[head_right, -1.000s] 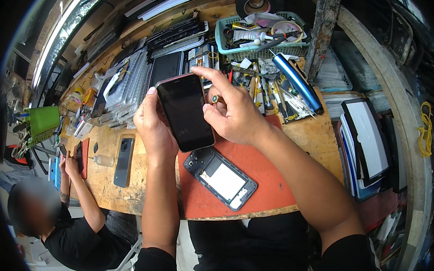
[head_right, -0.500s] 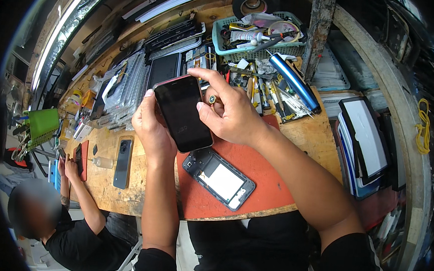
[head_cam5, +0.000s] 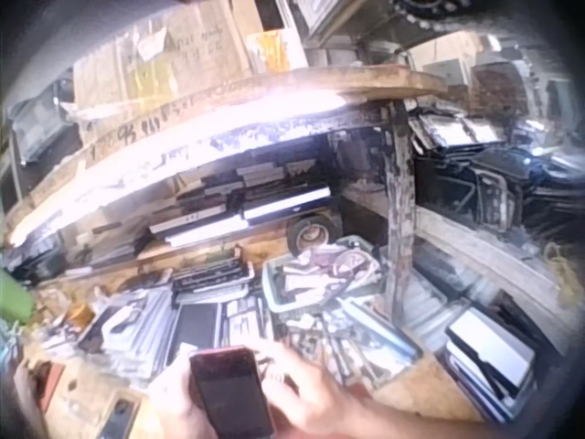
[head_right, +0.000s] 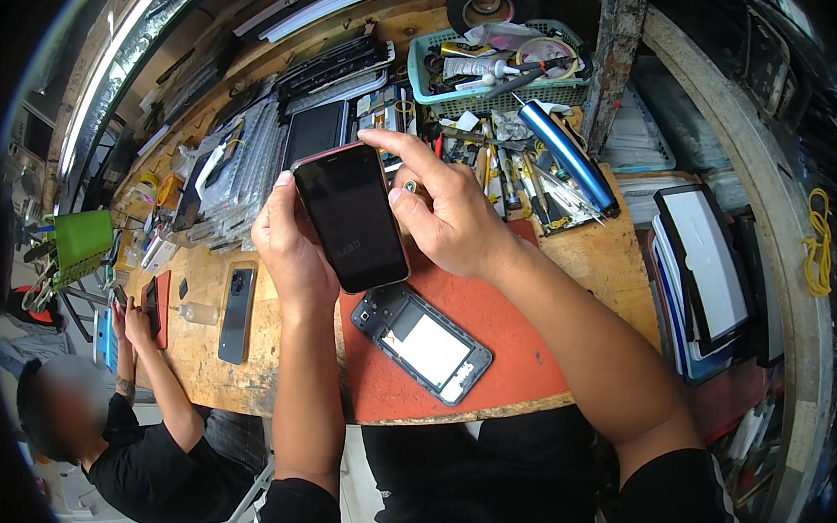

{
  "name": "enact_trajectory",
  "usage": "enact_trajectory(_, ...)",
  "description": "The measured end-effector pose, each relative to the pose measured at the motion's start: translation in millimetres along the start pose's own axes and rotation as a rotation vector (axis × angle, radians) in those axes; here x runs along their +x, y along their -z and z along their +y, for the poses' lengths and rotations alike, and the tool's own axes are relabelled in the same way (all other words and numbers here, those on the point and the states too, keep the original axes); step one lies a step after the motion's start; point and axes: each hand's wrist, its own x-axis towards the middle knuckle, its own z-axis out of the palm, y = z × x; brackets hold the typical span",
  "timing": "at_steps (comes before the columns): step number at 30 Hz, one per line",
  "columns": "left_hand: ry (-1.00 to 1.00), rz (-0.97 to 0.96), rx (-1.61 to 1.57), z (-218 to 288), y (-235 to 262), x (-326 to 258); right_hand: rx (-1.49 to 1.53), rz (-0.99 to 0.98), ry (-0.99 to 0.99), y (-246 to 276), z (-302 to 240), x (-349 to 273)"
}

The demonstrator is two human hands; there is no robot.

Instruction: The person removes a small metal bracket from a disassembled smartphone and places it on the workbench. Then the person picks up a different smartphone, turns it over, and repeatedly presses the screen and side buttons to test responsiveness.

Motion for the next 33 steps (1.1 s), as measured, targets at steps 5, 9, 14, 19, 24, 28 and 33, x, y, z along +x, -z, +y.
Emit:
enact_trajectory(5,0.004,0.013,-0.017,-0.2,-1.0,1.3,-0.005,0.024,0.046,-1.9,0.8,2.3)
enact_trajectory(9,-0.005,-0.008,0.011,-1.2,1.8,1.6,0.003,0.015,-0.025,-3.1,0.3,-0.8)
enact_trajectory(14,-0.001,0.02,0.02,-1.5,-0.1,-0.2,-0.015,0.035,-0.03,-6.0,-0.7,-1.1)
enact_trajectory(19,-0.003,0.024,0.031,-0.7,-1.8,0.5,0.0,0.027,-0.049,-5.7,-2.6,-0.3)
enact_trajectory(24,-0.006,0.019,0.042,-3.0,0.8,1.0,-0.01,0.03,-0.055,-5.2,-2.4,-1.9)
enact_trajectory(28,0.003,0.011,0.024,-3.4,3.0,0.9,0.01,0.027,-0.068,-5.6,-2.2,-1.5)
enact_trajectory(33,0.017,-0.017,0.018,-2.1,5.5,2.4,-0.011,0.029,-0.053,-6.1,-2.7,-0.5)
